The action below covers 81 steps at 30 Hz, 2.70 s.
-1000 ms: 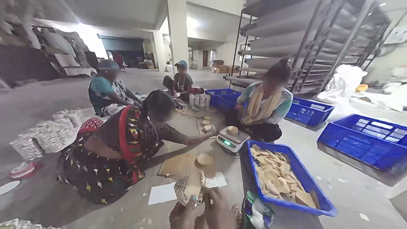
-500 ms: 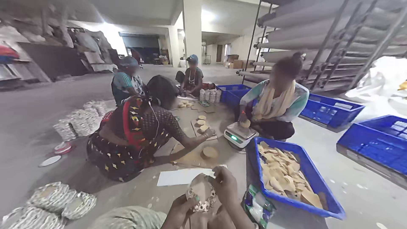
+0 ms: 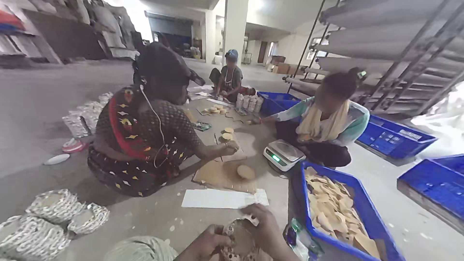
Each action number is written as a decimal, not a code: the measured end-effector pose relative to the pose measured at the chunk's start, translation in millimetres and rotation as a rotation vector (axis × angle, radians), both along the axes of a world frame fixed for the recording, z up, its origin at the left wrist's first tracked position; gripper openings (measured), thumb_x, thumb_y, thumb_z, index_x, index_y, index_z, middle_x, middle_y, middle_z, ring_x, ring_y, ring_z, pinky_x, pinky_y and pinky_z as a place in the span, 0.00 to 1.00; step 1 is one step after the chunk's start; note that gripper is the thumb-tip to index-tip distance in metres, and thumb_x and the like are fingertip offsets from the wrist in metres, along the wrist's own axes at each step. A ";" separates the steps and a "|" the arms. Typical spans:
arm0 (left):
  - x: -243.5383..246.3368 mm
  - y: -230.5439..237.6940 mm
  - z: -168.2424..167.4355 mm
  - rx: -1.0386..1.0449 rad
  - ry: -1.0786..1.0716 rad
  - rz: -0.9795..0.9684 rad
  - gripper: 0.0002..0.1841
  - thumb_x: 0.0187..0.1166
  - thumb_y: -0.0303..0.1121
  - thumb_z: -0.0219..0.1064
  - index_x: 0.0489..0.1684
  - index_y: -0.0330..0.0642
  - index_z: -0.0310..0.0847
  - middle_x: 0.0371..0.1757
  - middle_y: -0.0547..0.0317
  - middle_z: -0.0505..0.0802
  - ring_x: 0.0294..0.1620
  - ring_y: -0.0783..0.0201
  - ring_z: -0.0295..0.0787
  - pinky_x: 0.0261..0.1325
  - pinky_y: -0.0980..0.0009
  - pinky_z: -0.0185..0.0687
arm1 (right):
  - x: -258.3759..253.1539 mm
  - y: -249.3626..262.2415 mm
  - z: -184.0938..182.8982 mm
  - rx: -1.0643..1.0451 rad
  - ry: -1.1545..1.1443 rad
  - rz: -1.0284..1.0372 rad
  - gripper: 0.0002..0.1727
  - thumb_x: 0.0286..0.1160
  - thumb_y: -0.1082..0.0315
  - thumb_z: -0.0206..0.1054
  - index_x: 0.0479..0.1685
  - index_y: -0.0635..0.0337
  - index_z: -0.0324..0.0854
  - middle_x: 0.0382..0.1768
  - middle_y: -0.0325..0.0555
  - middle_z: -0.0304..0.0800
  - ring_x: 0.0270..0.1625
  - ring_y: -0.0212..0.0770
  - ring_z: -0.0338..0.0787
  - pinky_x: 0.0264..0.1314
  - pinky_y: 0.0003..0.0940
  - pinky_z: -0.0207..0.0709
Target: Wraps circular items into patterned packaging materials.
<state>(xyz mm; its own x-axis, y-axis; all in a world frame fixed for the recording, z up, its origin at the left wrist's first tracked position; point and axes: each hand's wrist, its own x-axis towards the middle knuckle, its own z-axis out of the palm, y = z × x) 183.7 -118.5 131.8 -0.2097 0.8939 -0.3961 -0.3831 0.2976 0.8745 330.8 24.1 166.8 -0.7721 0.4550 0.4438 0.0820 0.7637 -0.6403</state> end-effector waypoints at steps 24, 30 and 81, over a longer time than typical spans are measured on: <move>-77.2 14.3 -67.7 -0.042 0.012 -0.390 0.05 0.81 0.27 0.60 0.38 0.42 0.81 0.31 0.72 0.90 0.34 0.77 0.87 0.47 0.73 0.85 | -18.9 -41.4 -67.4 0.686 -0.312 0.161 0.16 0.66 0.75 0.70 0.52 0.51 0.95 0.59 0.42 0.96 0.61 0.46 0.94 0.61 0.39 0.85; -90.5 31.1 -91.4 -0.315 0.766 -0.230 0.20 0.77 0.40 0.73 0.56 0.30 0.87 0.53 0.39 0.92 0.58 0.46 0.89 0.68 0.47 0.79 | -19.0 -9.7 -129.5 0.159 -0.285 -0.138 0.13 0.67 0.74 0.69 0.44 0.52 0.97 0.46 0.41 0.99 0.53 0.48 0.97 0.60 0.53 0.87; -96.1 56.7 -181.3 -0.267 1.426 -0.298 0.16 0.83 0.25 0.61 0.64 0.39 0.89 0.63 0.42 0.93 0.68 0.42 0.88 0.87 0.44 0.62 | -145.6 -20.4 -264.9 -0.450 -0.261 -0.692 0.13 0.77 0.66 0.69 0.49 0.66 0.94 0.49 0.59 0.96 0.53 0.56 0.95 0.63 0.56 0.82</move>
<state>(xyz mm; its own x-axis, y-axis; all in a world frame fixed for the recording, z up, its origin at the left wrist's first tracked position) 87.6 -61.8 -49.4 -0.3796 0.9086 -0.1742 0.8344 0.4176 0.3598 185.2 3.7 -98.1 -0.3091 0.9500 -0.0444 0.6216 0.1665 -0.7655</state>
